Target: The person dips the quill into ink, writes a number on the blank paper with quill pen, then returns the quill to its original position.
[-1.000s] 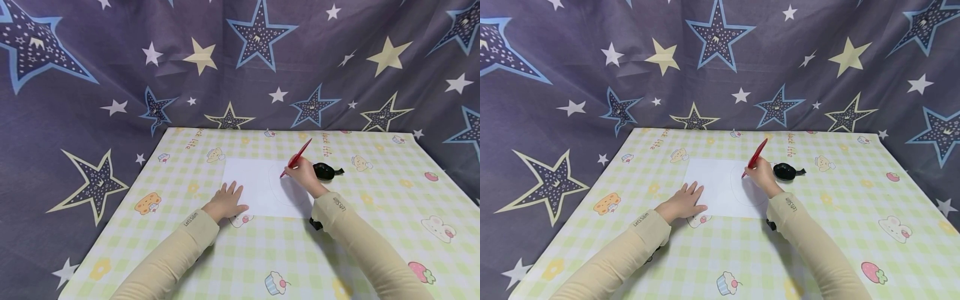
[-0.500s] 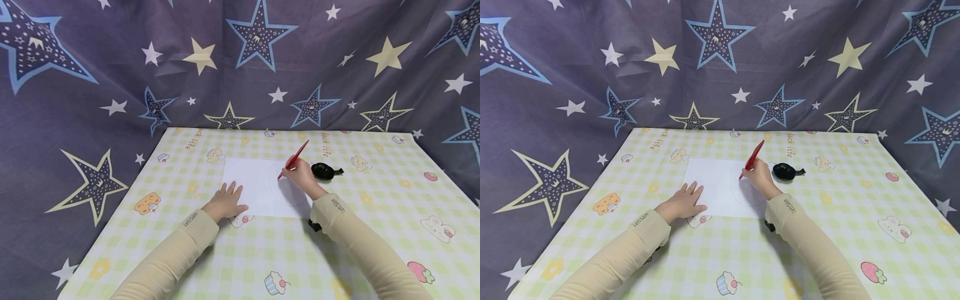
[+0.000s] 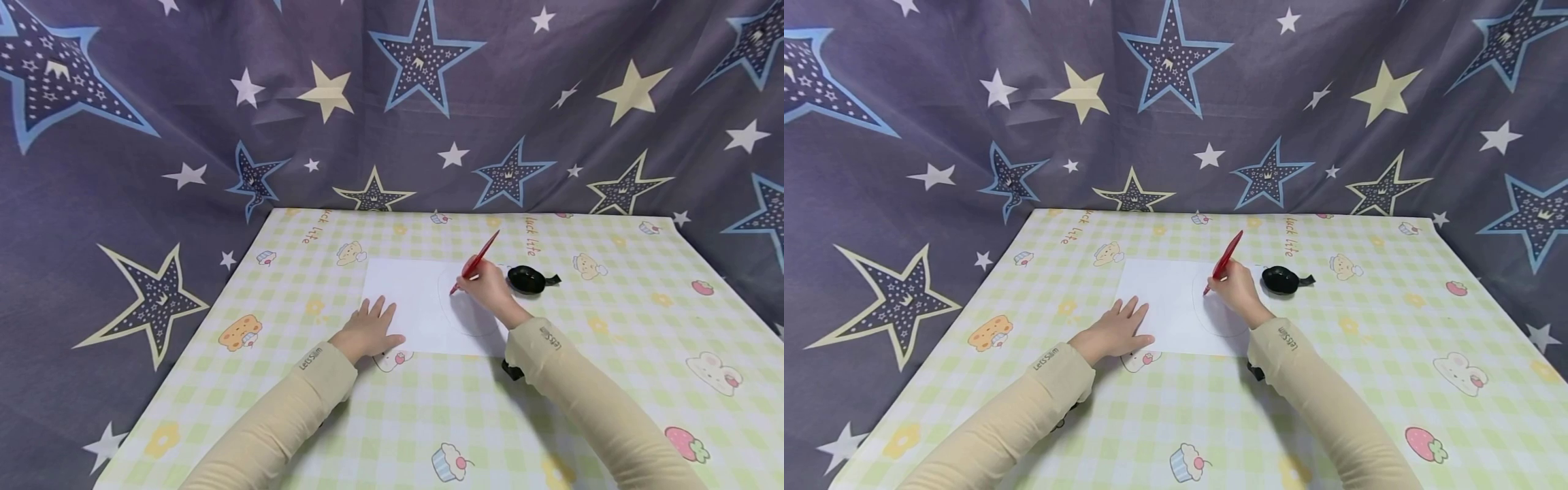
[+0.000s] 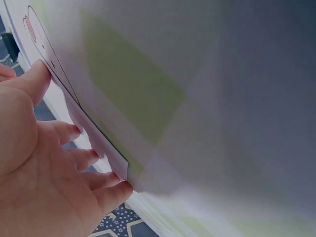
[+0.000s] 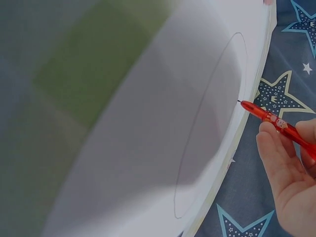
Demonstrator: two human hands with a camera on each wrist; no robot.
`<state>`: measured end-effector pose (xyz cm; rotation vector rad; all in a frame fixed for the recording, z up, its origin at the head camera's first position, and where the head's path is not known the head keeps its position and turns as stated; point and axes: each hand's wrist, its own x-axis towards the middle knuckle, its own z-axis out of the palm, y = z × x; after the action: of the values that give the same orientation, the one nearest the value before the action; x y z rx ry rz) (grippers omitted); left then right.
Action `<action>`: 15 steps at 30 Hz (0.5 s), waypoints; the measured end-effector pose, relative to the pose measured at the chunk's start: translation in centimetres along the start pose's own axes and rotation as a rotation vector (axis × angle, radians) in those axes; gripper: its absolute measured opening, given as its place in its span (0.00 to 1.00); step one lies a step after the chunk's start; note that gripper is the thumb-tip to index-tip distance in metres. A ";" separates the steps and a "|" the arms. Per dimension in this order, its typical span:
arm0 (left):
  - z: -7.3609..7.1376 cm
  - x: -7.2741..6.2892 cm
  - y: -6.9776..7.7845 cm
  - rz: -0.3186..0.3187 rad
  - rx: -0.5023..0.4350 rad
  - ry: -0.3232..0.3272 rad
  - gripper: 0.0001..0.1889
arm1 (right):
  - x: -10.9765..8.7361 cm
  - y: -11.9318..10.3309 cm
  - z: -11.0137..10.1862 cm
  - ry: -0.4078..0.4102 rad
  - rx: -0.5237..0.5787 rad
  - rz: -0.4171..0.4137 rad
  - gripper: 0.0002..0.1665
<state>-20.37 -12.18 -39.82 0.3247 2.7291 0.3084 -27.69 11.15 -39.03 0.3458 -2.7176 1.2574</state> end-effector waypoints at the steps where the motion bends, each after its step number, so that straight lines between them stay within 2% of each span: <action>1: 0.0 0.0 0.0 0.000 -0.001 0.000 0.38 | 0.0 0.0 0.0 0.000 -0.002 -0.003 0.04; 15: -0.1 -0.1 0.0 0.010 -0.001 -0.007 0.38 | -0.4 -0.4 0.4 -0.033 0.033 0.000 0.04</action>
<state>-20.33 -12.21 -39.71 0.3390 2.7212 0.3103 -27.23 10.64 -39.05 0.3740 -2.7272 1.3089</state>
